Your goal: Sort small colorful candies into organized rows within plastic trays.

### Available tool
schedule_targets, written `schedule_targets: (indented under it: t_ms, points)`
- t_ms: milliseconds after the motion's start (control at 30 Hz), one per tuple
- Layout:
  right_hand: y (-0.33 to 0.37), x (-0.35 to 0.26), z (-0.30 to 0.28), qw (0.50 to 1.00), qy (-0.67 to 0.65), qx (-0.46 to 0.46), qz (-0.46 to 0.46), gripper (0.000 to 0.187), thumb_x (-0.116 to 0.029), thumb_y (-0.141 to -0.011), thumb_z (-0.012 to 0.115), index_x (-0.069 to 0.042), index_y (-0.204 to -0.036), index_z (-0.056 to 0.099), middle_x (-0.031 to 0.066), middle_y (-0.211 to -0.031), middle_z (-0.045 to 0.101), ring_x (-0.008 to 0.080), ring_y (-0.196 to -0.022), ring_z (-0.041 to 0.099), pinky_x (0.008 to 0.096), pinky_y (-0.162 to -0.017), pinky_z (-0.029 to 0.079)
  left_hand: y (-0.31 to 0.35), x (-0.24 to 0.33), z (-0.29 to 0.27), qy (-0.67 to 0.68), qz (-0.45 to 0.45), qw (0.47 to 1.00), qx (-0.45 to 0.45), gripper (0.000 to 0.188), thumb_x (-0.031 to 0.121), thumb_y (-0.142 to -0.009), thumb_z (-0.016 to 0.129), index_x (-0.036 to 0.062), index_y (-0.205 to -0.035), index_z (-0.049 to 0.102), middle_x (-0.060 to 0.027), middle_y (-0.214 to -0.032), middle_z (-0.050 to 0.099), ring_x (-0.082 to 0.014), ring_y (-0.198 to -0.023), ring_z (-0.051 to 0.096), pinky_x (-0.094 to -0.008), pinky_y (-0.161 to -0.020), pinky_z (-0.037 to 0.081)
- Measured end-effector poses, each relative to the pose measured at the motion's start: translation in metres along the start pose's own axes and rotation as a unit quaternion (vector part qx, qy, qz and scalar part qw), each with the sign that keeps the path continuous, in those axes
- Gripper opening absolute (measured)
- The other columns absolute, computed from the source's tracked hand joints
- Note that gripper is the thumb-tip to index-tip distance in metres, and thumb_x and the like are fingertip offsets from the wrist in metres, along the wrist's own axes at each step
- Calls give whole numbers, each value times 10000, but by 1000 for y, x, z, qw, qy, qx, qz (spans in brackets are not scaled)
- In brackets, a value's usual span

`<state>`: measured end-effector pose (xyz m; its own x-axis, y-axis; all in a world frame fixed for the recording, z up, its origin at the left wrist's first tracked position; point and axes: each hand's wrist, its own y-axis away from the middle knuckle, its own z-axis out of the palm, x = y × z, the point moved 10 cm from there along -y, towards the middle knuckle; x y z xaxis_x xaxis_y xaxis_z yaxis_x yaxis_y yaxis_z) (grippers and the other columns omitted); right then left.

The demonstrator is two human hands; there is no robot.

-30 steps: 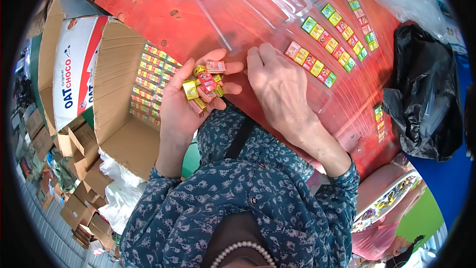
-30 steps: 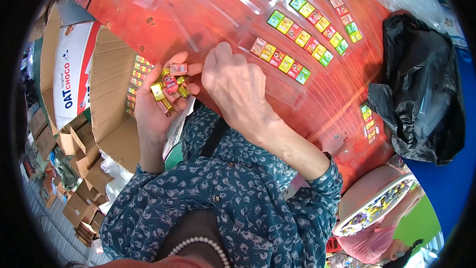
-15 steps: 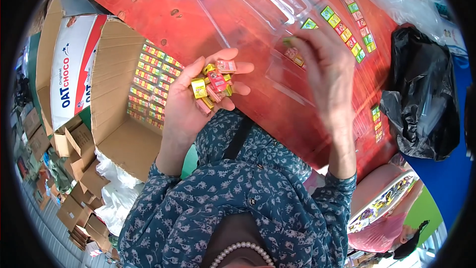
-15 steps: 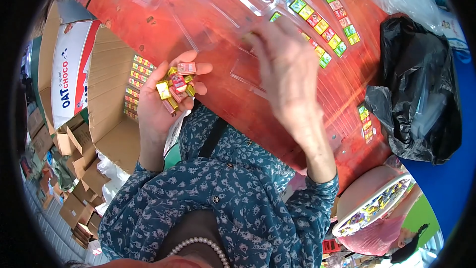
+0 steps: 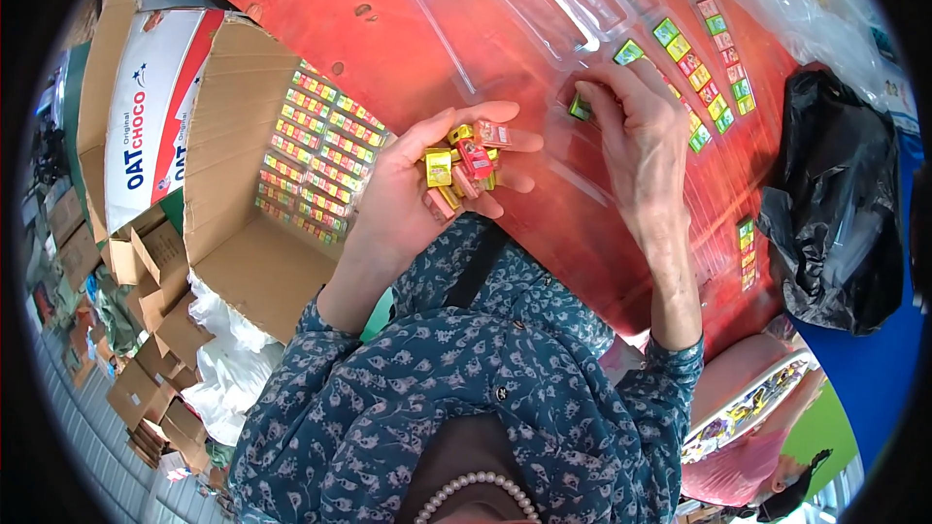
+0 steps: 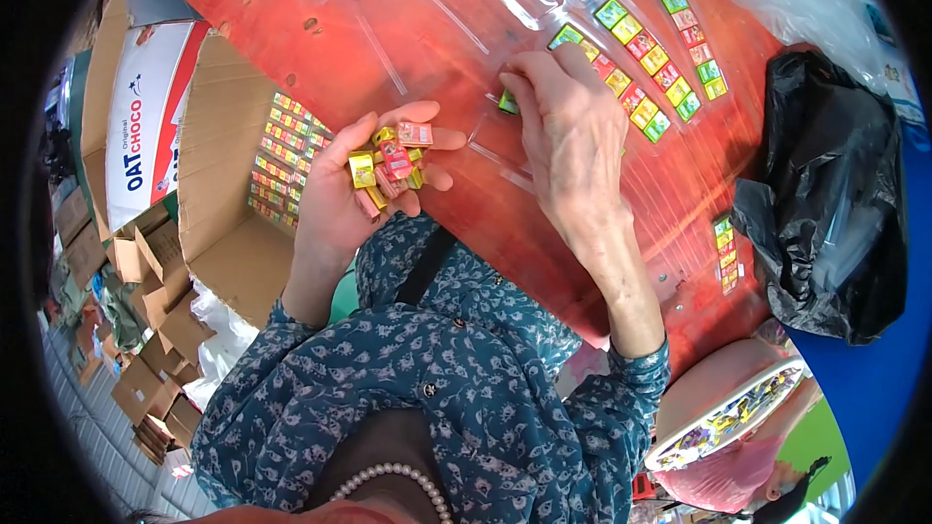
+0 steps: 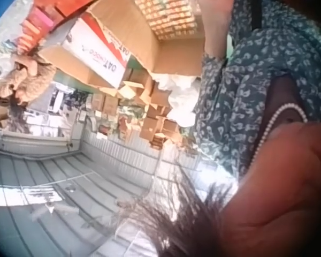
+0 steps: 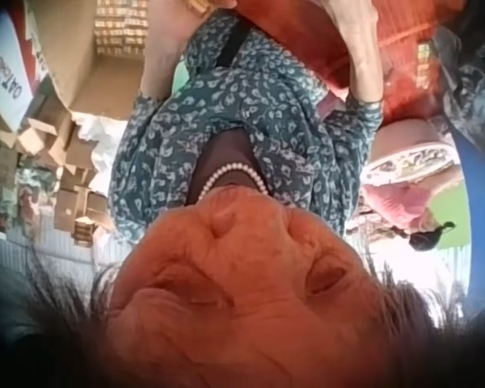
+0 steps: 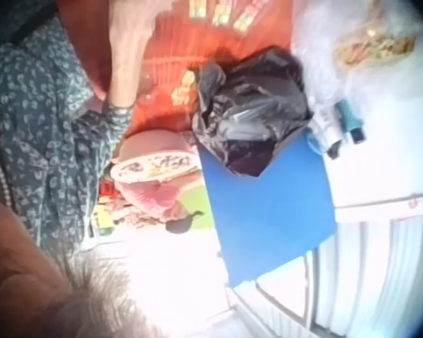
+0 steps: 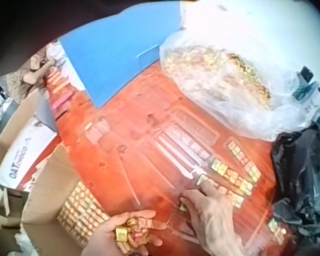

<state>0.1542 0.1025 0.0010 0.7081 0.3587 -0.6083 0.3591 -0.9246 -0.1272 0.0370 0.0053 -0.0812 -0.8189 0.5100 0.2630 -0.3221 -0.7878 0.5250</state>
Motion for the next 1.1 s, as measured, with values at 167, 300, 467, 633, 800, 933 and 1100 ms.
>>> schedule_targets:
  t_ms: [167, 300, 467, 633, 800, 933, 1100]
  points:
    - [8, 4, -1, 997, -63, -4, 45, 148, -45, -749, 658, -23, -887, 610, 130, -809, 576, 313, -691, 588, 366, -598, 461, 0, -1, 0, -2, 1, 1000, -2, 508, 327, -968, 262, -39, -1293, 396, -303, -1202, 491, -367, -893, 625, -319, -566, 582]
    - [14, 5, 0, 998, -51, 7, 39, 159, -46, -747, 661, -17, -894, 605, 132, -827, 576, 314, -697, 591, 364, -599, 461, -1, -3, 2, -5, 0, 1000, -1, 508, 326, -968, 262, -42, -1293, 394, -305, -1199, 493, -368, -886, 627, -320, -565, 581]
    - [16, 3, -2, 997, -55, 25, 37, 182, -51, -744, 670, -12, -909, 605, 135, -842, 577, 307, -695, 598, 358, -602, 471, -3, -3, 2, -2, -1, 1000, -5, 509, 324, -968, 263, -45, -1295, 388, -309, -1206, 487, -372, -887, 628, -322, -556, 578]
    - [18, 11, 3, 994, -83, 0, 74, 241, -66, -734, 690, 2, -950, 607, 145, -854, 585, 282, -689, 606, 342, -609, 485, -3, -4, 0, -3, 2, 1000, -5, 509, 327, -968, 264, -41, -1300, 383, -310, -1208, 485, -374, -891, 627, -319, -551, 578]
    - [16, 11, 3, 994, -80, 20, 70, 231, -71, -744, 680, -5, -952, 606, 149, -856, 584, 303, -707, 602, 357, -615, 481, -4, -5, 3, 10, -5, 1000, -8, 514, 330, -969, 266, -42, -1307, 369, -311, -1211, 482, -374, -893, 625, -321, -547, 578]
    - [13, 6, 7, 996, -57, 37, 51, 206, -70, -752, 665, -13, -928, 577, 154, -854, 570, 339, -721, 589, 385, -614, 474, -5, -5, 4, 12, -10, 999, -29, 501, 324, -964, 275, -32, -1297, 391, -285, -1193, 507, -355, -902, 623, -327, -571, 579]
    - [14, 3, -1, 995, -70, 78, 8, 157, -54, -749, 665, -20, -875, 577, 147, -820, 573, 321, -707, 589, 371, -591, 475, -6, -4, 5, 12, -8, 999, -48, 494, 319, -959, 281, -30, -1279, 420, -271, -1179, 526, -357, -901, 621, -333, -588, 581]
